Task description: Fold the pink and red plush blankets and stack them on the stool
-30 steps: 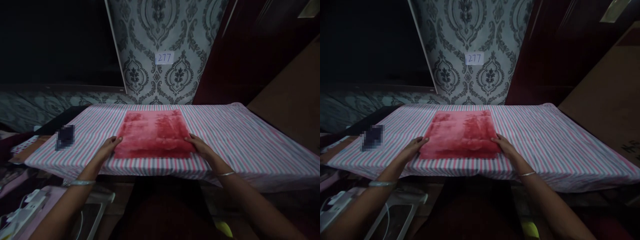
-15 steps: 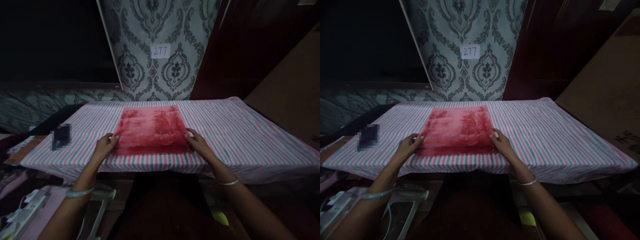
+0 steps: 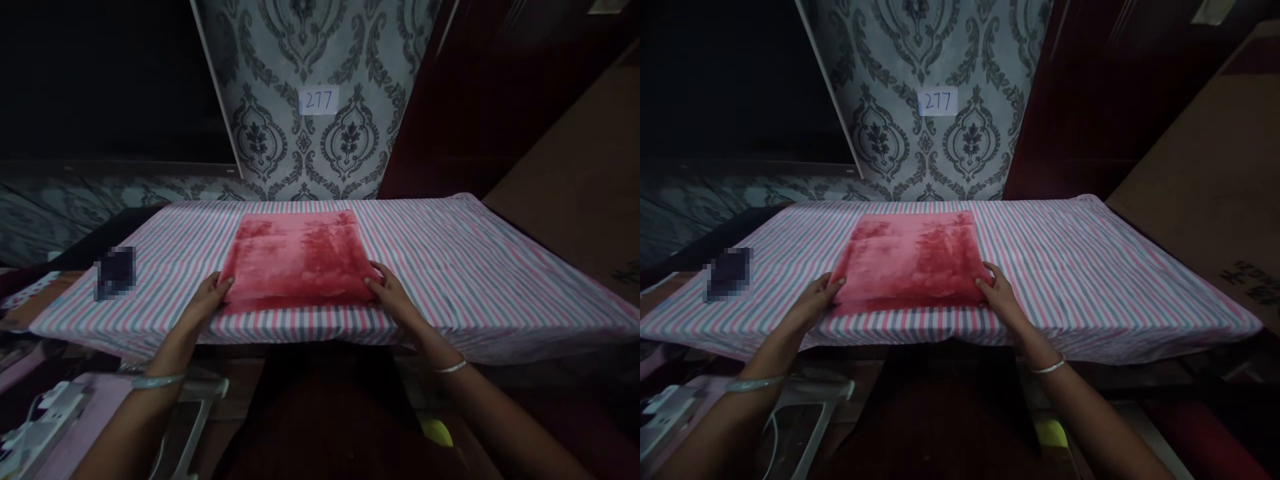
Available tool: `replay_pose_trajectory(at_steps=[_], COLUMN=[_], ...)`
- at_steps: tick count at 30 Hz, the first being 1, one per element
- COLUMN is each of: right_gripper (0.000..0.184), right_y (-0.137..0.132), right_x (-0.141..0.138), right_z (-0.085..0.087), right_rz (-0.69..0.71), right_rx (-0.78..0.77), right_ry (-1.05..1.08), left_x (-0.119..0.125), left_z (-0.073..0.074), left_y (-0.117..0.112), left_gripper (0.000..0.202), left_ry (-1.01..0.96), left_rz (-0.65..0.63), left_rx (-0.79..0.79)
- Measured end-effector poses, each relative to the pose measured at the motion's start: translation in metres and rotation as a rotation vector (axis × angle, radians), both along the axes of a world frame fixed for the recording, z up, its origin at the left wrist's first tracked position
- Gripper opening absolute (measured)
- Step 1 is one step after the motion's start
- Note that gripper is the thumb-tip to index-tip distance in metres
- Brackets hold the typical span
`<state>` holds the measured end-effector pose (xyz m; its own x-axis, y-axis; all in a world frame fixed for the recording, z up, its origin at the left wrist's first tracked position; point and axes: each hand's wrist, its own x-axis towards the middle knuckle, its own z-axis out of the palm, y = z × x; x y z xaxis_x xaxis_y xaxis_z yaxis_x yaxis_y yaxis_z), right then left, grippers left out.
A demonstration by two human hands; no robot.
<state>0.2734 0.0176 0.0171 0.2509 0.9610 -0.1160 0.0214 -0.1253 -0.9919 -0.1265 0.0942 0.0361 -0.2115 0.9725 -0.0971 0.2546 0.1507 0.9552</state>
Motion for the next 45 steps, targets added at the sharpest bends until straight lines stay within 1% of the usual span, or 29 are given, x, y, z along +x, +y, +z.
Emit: replay_pose_trajectory(at_steps=[2, 4, 7, 9, 11, 14, 16, 18, 20, 22, 23, 24, 26, 28, 30, 32, 35, 37, 38, 39, 40, 41, 42, 43, 44, 45], right_gripper=[0.079, 0.077, 0.073, 0.069, 0.062, 0.055, 0.057, 0.058, 0.053, 0.047, 0.046, 0.046, 0.047, 0.048, 0.049, 0.05, 0.051, 0.053, 0.056, 0.058, 0.059, 0.059, 0.058, 0.056, 0.053, 0.051], right_y=[-0.003, -0.005, -0.006, -0.006, -0.005, -0.003, 0.0, 0.003, 0.008, 0.013, 0.015, 0.016, 0.014, 0.007, 0.0, -0.007, -0.01, -0.01, -0.01, -0.01, -0.01, -0.011, -0.013, -0.015, -0.018, -0.02], right_x=[0.006, 0.012, 0.019, 0.019, 0.016, 0.007, 0.001, -0.001, 0.001, 0.006, 0.01, 0.012, 0.015, 0.017, 0.018, 0.021, 0.027, 0.029, 0.029, 0.029, 0.028, 0.027, 0.026, 0.025, 0.024, 0.024], right_z=[-0.009, -0.014, -0.014, -0.01, -0.005, 0.003, 0.007, 0.011, 0.015, 0.018, 0.019, 0.019, 0.016, 0.008, 0.001, -0.005, -0.008, -0.009, -0.009, -0.009, -0.009, -0.01, -0.011, -0.011, -0.012, -0.012], right_rz=[0.003, -0.013, -0.016, 0.023, 0.059, 0.095, 0.13, 0.15, 0.12, 0.041, 0.011, -0.001, 0.037, 0.117, 0.149, 0.122, 0.073, 0.073, 0.074, 0.073, 0.067, 0.054, 0.026, -0.015, -0.06, -0.103], right_rx=[0.007, 0.034, -0.016, -0.054, -0.029, 0.02, -0.027, -0.053, 0.028, 0.168, 0.217, 0.235, 0.189, 0.104, 0.048, 0.013, -0.028, -0.047, -0.052, -0.051, -0.041, -0.018, 0.017, 0.061, 0.111, 0.16], right_ry=[-0.082, -0.179, -0.268, -0.281, -0.244, -0.061, 0.048, 0.106, 0.1, 0.027, -0.017, -0.048, -0.031, 0.047, 0.108, 0.141, 0.181, 0.166, 0.143, 0.112, 0.069, 0.013, -0.057, -0.136, -0.212, -0.273], left_x=[-0.003, -0.006, -0.011, -0.011, -0.009, 0.002, 0.011, 0.02, 0.025, 0.028, 0.028, 0.029, 0.029, 0.029, 0.026, 0.022, 0.016, 0.014, 0.013, 0.012, 0.013, 0.014, 0.017, 0.023, 0.032, 0.045], left_z=[-0.009, -0.012, -0.008, -0.003, 0.002, 0.01, 0.016, 0.019, 0.021, 0.02, 0.019, 0.017, 0.015, 0.012, 0.011, 0.01, 0.01, 0.01, 0.01, 0.012, 0.013, 0.016, 0.019, 0.023, 0.026, 0.029], left_y=[-0.002, -0.005, -0.006, -0.005, -0.003, -0.004, -0.005, -0.007, -0.008, -0.009, -0.009, -0.01, -0.012, -0.015, -0.016, -0.015, -0.011, -0.01, -0.011, -0.013, -0.015, -0.018, -0.022, -0.026, -0.029, -0.033], left_gripper=[0.048, 0.05, 0.053, 0.054, 0.052, 0.055, 0.055, 0.051, 0.047, 0.047, 0.047, 0.048, 0.047, 0.045, 0.043, 0.038, 0.032, 0.03, 0.03, 0.031, 0.032, 0.034, 0.036, 0.037, 0.038, 0.038], left_ry=[-0.002, 0.024, 0.135, 0.148, 0.057, -0.152, -0.268, -0.336, -0.349, -0.336, -0.329, -0.321, -0.302, -0.283, -0.282, -0.321, -0.411, -0.401, -0.359, -0.282, -0.17, -0.023, 0.146, 0.318, 0.47, 0.587], left_rz=[0.022, 0.009, -0.036, -0.057, -0.087, -0.124, -0.14, -0.137, -0.097, -0.059, -0.045, -0.038, -0.041, -0.058, -0.075, -0.056, -0.012, -0.012, -0.007, 0.017, 0.055, 0.099, 0.138, 0.149, 0.117, 0.037], left_rx=[0.003, 0.007, -0.068, -0.121, -0.113, -0.112, -0.154, -0.17, -0.132, -0.053, -0.016, 0.004, -0.017, -0.078, -0.136, -0.2, -0.301, -0.325, -0.313, -0.269, -0.187, -0.064, 0.095, 0.273, 0.447, 0.597])
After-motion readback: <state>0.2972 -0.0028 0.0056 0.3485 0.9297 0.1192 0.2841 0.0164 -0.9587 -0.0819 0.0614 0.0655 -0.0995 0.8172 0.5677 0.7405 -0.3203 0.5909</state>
